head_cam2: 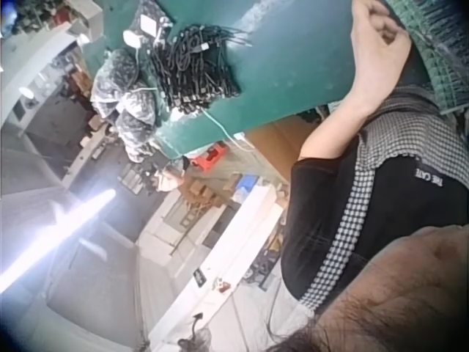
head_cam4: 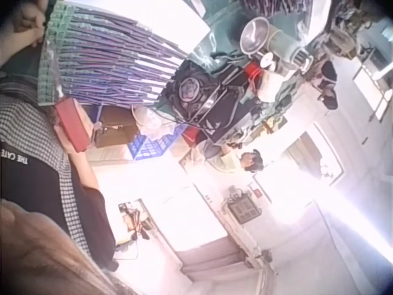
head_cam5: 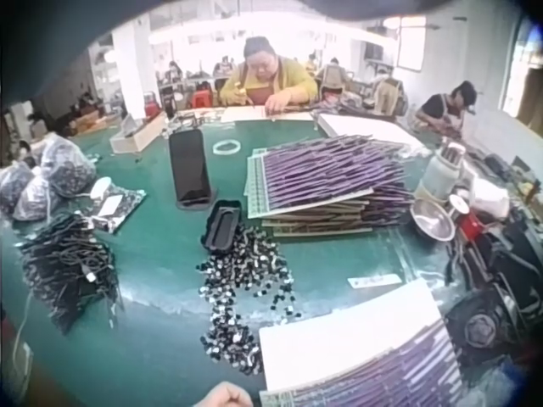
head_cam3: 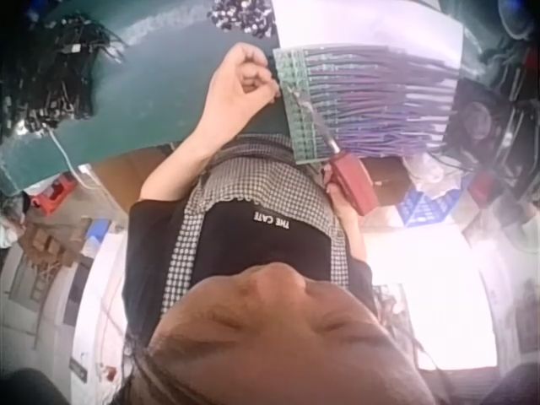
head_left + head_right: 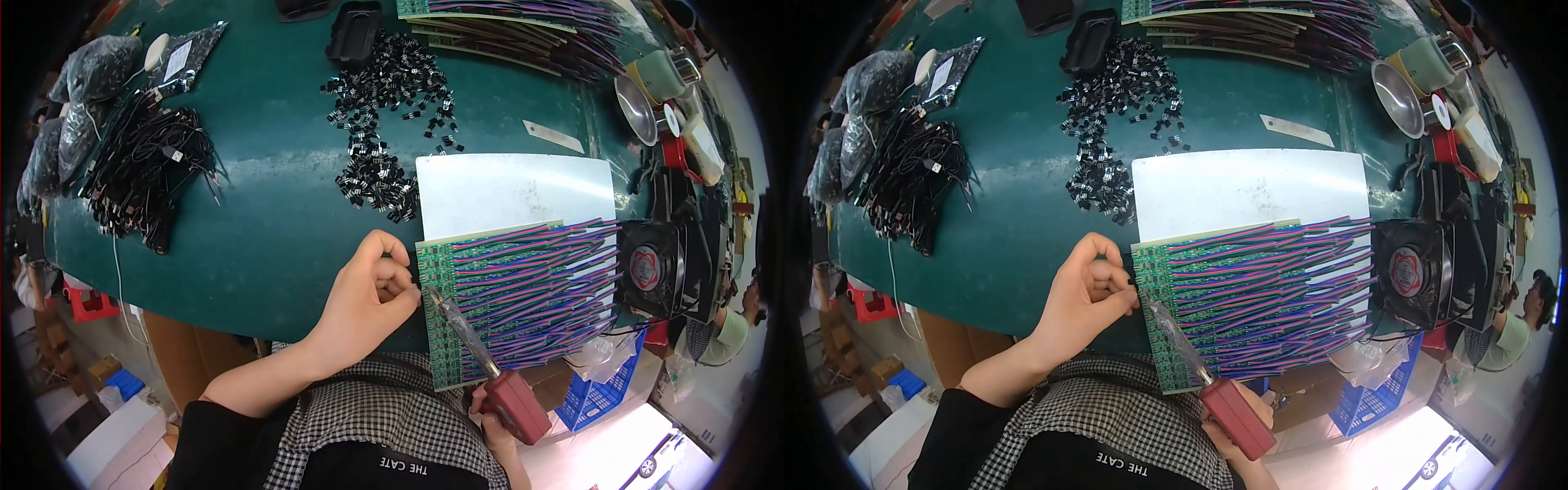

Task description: The person connects wires to a circuit board using a soldering iron.

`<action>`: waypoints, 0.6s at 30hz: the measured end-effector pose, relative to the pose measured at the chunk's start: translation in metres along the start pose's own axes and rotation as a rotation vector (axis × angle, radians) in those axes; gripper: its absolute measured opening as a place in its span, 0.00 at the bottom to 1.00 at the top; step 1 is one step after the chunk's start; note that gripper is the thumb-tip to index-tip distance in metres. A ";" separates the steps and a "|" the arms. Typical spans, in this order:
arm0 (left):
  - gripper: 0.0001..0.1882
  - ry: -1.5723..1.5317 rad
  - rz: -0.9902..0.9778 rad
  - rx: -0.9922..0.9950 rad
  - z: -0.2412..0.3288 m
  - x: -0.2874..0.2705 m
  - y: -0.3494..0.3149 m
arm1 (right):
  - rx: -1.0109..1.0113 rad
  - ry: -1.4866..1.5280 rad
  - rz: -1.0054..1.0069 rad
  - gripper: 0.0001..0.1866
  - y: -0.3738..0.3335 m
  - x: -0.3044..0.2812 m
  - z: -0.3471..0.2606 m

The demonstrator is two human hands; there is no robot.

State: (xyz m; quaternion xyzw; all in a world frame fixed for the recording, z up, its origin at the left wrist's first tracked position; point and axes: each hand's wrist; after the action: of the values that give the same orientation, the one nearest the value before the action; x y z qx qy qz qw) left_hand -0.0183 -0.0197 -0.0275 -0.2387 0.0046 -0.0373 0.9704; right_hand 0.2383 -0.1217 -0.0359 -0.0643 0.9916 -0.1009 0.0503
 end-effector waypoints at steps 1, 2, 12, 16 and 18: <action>0.15 0.006 0.004 -0.004 0.000 0.000 0.000 | -0.010 0.019 0.017 0.17 0.001 0.002 -0.001; 0.15 0.010 0.005 -0.007 0.000 0.000 0.000 | -0.010 0.018 0.017 0.17 0.001 0.001 -0.001; 0.15 0.003 -0.007 0.008 0.000 0.000 0.002 | -0.065 -0.076 -0.082 0.27 -0.021 -0.023 0.040; 0.15 0.005 0.002 0.008 -0.002 0.000 0.002 | -0.005 -0.034 -0.038 0.26 -0.011 -0.012 0.019; 0.14 0.002 0.004 0.010 -0.002 0.000 0.002 | 0.043 0.006 -0.028 0.24 -0.008 -0.005 0.010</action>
State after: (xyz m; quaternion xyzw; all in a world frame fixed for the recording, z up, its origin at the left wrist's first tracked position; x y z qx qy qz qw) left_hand -0.0185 -0.0191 -0.0300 -0.2340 0.0057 -0.0358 0.9716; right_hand 0.2453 -0.1310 -0.0434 -0.0768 0.9883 -0.1232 0.0474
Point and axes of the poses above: each hand's wrist, its own y-axis towards the middle knuckle, its own x-axis out of the palm, z = x × y, and after that the axes turned 11 degrees about y, right-handed
